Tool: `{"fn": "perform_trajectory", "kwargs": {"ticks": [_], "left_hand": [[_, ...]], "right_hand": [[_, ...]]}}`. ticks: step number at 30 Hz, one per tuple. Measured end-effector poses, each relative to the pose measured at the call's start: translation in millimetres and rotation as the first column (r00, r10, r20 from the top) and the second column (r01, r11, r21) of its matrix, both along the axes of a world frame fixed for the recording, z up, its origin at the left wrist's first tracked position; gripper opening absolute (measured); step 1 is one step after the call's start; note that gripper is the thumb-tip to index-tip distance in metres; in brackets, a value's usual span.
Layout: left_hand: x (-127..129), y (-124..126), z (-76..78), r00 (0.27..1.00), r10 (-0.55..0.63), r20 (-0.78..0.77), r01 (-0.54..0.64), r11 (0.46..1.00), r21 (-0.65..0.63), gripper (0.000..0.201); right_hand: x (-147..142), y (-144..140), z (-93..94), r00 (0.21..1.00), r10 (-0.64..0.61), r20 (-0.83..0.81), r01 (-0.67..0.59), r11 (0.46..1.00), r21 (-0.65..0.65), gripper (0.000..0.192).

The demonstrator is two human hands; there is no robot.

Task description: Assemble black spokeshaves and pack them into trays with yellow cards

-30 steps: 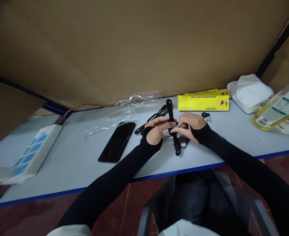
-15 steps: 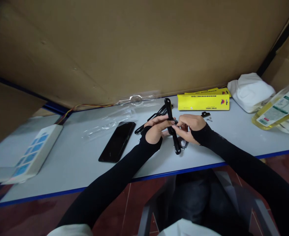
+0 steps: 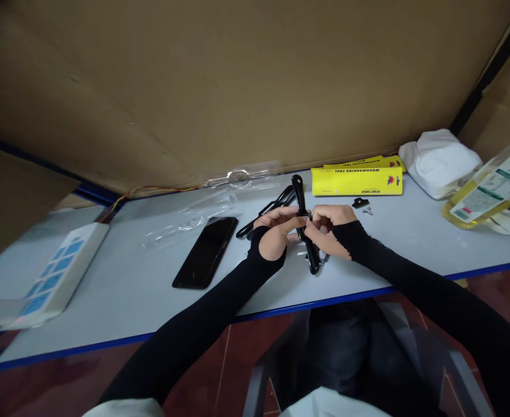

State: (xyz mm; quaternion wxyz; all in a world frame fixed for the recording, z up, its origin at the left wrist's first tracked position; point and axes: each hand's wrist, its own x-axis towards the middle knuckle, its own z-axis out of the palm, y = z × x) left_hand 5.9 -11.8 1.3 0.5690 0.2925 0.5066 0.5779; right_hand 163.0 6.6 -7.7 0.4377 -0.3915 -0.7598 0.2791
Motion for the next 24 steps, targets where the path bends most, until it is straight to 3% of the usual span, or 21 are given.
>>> {"fn": "perform_trajectory", "kwargs": {"ticks": [7,9,11,15,20,24], "left_hand": [[-1,-1,3.1,1.0,-0.027,-0.014,0.027,1.0,-0.011,0.042],[-2,1,4.5,1.0,-0.028,0.01,0.029,0.999,-0.024,0.043],[-4,4,4.9,0.999,-0.023,0.026,0.024,0.999,-0.04,0.044],[-6,8,3.2,0.999,-0.001,0.043,0.003,0.998,-0.055,0.045],[-6,6,3.2,0.999,-0.003,0.043,0.005,0.998,-0.059,0.044],[-5,6,2.4,0.998,-0.024,0.054,0.028,0.998,-0.063,0.043]], "right_hand": [[9,7,1.4,0.993,0.067,-0.098,-0.093,0.95,-0.299,0.039],[12,6,3.5,0.984,0.071,-0.163,-0.111,0.962,-0.25,0.03],[15,5,6.7,0.978,0.114,-0.177,-0.137,0.983,-0.123,0.024],[20,7,11.8,0.979,0.199,-0.03,-0.197,0.978,0.069,0.016],[23,16,10.1,0.969,0.247,0.028,-0.248,0.967,0.051,0.009],[20,17,8.4,0.98,0.196,0.038,-0.198,0.978,0.059,0.016]]}}
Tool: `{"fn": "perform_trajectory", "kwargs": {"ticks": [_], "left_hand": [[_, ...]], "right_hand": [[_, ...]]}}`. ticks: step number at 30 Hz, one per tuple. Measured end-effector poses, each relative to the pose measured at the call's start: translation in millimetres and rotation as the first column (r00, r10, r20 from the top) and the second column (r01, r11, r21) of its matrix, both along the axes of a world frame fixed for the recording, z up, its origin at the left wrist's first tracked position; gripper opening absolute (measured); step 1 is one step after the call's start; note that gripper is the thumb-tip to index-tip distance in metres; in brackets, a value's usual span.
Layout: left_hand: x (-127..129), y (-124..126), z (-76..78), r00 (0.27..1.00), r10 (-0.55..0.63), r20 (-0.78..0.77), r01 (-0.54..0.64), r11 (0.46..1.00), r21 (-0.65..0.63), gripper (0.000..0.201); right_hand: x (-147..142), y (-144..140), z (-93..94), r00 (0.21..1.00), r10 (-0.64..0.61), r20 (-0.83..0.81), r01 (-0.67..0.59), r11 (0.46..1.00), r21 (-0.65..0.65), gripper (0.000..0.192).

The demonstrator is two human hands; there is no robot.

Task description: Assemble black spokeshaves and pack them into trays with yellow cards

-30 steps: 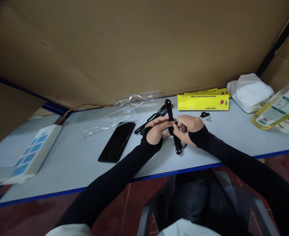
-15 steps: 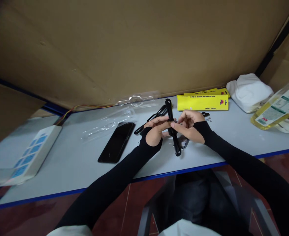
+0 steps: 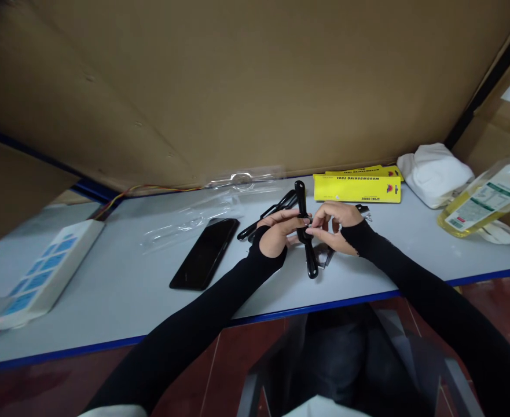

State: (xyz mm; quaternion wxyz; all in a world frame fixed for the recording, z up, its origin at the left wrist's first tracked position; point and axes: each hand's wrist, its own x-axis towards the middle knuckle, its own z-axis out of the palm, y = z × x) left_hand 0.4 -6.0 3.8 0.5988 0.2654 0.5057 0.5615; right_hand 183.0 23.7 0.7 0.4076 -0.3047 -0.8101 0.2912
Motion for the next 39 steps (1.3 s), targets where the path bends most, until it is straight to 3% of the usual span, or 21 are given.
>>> {"fn": "perform_trajectory", "kwargs": {"ticks": [7,14,26,30,34,39], "left_hand": [[-1,2,-3.6,1.0,-0.014,-0.004,0.014,1.0,0.019,0.041],[-2,4,0.9,0.999,0.026,0.04,-0.026,1.0,-0.01,0.037],[-3,5,-7.6,0.997,-0.005,0.071,0.009,0.999,-0.05,0.042],[-3,4,-7.0,0.995,-0.058,0.083,0.063,0.996,-0.065,0.046],[-5,5,-7.4,0.992,-0.115,0.047,0.12,0.987,-0.109,0.046],[-7,8,-7.4,0.993,-0.104,0.058,0.11,0.987,-0.114,0.043]], "right_hand": [[-6,-5,-4.7,0.997,-0.083,0.007,0.083,0.996,-0.032,0.028],[-3,-10,-3.2,0.997,-0.067,-0.038,0.061,0.988,-0.14,0.02],[2,0,-6.1,1.0,0.008,-0.026,-0.011,0.994,-0.108,0.025],[5,2,-4.4,0.999,0.004,-0.039,-0.006,0.997,-0.075,0.023],[5,4,-5.9,0.997,0.039,-0.061,-0.045,0.994,-0.1,0.034],[1,5,-6.0,0.997,0.028,-0.067,-0.032,0.998,-0.057,0.025]]}}
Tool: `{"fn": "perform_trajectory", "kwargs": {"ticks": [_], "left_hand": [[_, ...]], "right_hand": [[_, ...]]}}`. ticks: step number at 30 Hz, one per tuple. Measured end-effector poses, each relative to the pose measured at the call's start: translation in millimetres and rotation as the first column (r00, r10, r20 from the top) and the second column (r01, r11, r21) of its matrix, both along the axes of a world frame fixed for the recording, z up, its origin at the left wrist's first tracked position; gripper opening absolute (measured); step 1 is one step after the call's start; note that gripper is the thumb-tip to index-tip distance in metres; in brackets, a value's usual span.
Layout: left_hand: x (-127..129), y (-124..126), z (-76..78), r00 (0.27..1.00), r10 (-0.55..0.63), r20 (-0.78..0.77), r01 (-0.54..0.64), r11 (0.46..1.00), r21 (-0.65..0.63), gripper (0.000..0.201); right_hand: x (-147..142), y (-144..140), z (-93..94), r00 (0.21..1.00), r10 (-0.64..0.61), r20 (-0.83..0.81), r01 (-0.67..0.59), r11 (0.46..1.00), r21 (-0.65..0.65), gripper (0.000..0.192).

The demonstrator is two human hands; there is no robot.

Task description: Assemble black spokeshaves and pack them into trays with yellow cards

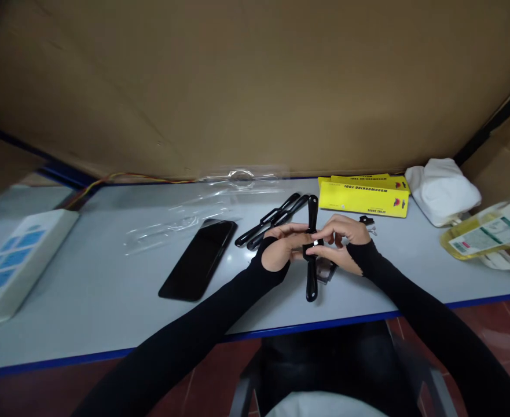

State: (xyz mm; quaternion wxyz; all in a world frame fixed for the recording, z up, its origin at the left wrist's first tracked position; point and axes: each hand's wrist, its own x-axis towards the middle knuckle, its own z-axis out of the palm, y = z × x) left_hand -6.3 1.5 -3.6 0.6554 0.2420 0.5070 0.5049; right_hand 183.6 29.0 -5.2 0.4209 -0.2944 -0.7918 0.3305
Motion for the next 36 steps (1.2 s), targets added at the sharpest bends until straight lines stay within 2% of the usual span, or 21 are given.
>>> {"fn": "perform_trajectory", "kwargs": {"ticks": [5,8,12,16,20,23,26,30,33,36], "left_hand": [[1,-3,2.7,0.999,0.012,0.037,-0.011,0.999,-0.038,0.045],[1,-7,3.9,0.999,0.018,0.047,-0.017,0.999,-0.038,0.044],[1,-5,-1.7,0.997,0.001,0.073,0.001,0.999,-0.037,0.048],[0,0,-5.3,0.998,-0.012,0.058,0.014,0.999,-0.044,0.052],[1,2,2.0,1.0,0.026,-0.006,-0.026,0.999,-0.039,0.051],[2,2,6.6,0.998,0.057,-0.028,-0.058,0.998,-0.034,0.05],[2,3,7.7,0.997,0.072,-0.042,-0.074,0.996,-0.051,0.049],[0,2,7.4,0.998,0.057,-0.033,-0.059,0.997,-0.056,0.048],[-1,2,5.8,0.997,0.066,-0.037,-0.068,0.997,-0.042,0.049],[-1,3,4.5,0.994,0.09,-0.067,-0.092,0.995,-0.032,0.05]], "right_hand": [[-9,-6,6.8,0.996,-0.086,-0.03,0.083,0.993,-0.088,0.031],[-9,-6,5.2,0.997,-0.055,-0.051,0.047,0.989,-0.141,0.03],[0,-2,0.9,0.998,0.015,-0.066,-0.031,0.968,-0.249,0.028],[6,-1,4.2,1.0,0.013,-0.01,-0.015,0.951,-0.309,0.025],[1,-4,6.9,0.997,-0.064,0.036,0.073,0.9,-0.43,0.031],[-3,-6,2.3,0.994,-0.099,0.045,0.108,0.862,-0.496,0.035],[-3,-6,-1.8,0.995,-0.093,0.029,0.097,0.905,-0.415,0.031],[-3,-5,5.0,0.995,-0.073,0.061,0.086,0.967,-0.242,0.025],[-5,-6,11.0,0.991,-0.098,0.088,0.106,0.99,-0.097,0.018],[-7,-6,9.3,0.988,-0.119,0.102,0.118,0.993,0.013,0.015]]}}
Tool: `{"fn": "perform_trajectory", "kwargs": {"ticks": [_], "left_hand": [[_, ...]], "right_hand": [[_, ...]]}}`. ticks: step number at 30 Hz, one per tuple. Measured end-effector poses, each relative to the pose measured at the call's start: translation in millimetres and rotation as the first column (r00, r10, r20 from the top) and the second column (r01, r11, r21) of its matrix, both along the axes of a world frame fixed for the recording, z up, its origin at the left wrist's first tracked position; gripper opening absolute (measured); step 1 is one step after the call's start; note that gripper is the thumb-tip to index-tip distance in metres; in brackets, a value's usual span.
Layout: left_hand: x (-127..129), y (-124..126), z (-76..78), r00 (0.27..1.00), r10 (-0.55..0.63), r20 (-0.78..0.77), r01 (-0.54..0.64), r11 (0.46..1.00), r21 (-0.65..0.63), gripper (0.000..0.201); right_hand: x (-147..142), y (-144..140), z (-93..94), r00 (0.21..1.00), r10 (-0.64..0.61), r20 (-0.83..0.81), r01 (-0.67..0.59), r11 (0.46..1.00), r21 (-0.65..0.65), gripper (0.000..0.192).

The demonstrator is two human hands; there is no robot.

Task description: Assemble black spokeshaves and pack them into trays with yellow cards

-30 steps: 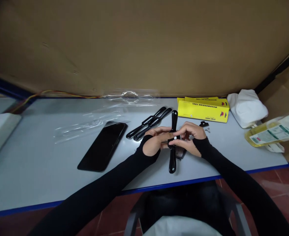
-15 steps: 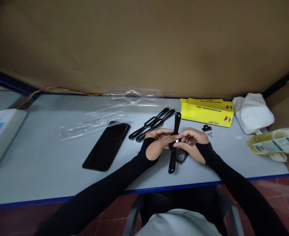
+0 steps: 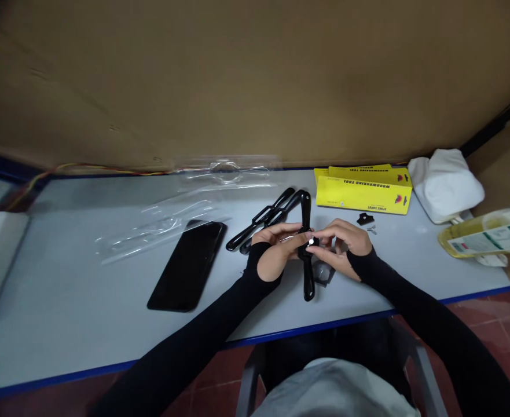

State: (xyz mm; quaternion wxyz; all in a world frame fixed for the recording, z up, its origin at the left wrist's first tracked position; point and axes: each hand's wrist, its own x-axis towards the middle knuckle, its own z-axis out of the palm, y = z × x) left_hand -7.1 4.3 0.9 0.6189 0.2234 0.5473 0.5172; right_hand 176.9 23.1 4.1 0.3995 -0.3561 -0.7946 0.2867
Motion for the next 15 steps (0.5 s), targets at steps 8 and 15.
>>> {"fn": "perform_trajectory", "kwargs": {"ticks": [8,15], "left_hand": [[4,-1,7.9,1.0,0.014,0.007,-0.014,1.0,0.018,0.051],[9,-1,-3.5,0.996,0.048,-0.071,-0.039,0.992,0.123,0.046]], "right_hand": [[-1,3,-0.3,1.0,-0.016,-0.002,0.017,0.996,0.082,0.014],[-1,-7,-1.0,0.995,-0.088,0.045,0.079,0.983,0.166,0.013]]}}
